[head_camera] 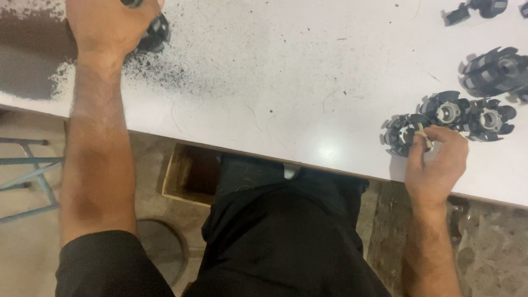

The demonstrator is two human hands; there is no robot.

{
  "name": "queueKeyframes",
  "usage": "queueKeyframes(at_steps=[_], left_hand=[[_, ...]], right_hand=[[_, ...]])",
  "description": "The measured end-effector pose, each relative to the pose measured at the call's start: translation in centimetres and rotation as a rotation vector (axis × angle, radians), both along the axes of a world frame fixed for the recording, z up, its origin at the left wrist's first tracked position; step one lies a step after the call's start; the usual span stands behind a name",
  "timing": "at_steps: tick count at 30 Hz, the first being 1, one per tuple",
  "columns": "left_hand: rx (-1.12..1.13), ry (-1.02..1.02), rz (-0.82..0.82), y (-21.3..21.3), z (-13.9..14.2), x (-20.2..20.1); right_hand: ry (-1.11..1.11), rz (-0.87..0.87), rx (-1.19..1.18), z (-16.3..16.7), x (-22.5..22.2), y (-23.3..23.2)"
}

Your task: The person sits at a white workbench and assembles small black plastic components into circular hub-like housings, fitting pieces into the hubs one at a time by hand and using a small flat tool to help seat them. Finished hubs are set aside on the bench as more parts are picked up and pressed into place.

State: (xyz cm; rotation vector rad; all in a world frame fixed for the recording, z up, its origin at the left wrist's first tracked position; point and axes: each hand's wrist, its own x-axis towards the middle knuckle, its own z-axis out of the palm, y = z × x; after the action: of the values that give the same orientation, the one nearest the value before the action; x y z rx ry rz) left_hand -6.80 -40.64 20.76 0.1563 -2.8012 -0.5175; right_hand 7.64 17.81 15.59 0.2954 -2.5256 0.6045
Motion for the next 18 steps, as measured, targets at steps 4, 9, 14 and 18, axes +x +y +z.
queueKeyframes(at_steps=[4, 9, 14, 18], left_hand=[[-0.176, -0.09, -0.408, 2.5, 4.4, 1.6], [-0.33, -0.23, -0.251, 8.4, 4.5, 4.7], [-0.234, -0.017, -0.532, 14.5, 5.6, 6.6], [0.07, -0.107, -0.87, 24.5, 3.9, 9.5]], right_hand=[[0.075, -0.031, 0.021, 0.9, -0.5, 0.8], [0.12, -0.038, -0.186, 0.1, 0.2, 0.6], [0.14, 0.08, -0.449, -0.2, 0.6, -0.5], [0.072, 0.213, -0.602, 0.2, 1.8, -3.4]])
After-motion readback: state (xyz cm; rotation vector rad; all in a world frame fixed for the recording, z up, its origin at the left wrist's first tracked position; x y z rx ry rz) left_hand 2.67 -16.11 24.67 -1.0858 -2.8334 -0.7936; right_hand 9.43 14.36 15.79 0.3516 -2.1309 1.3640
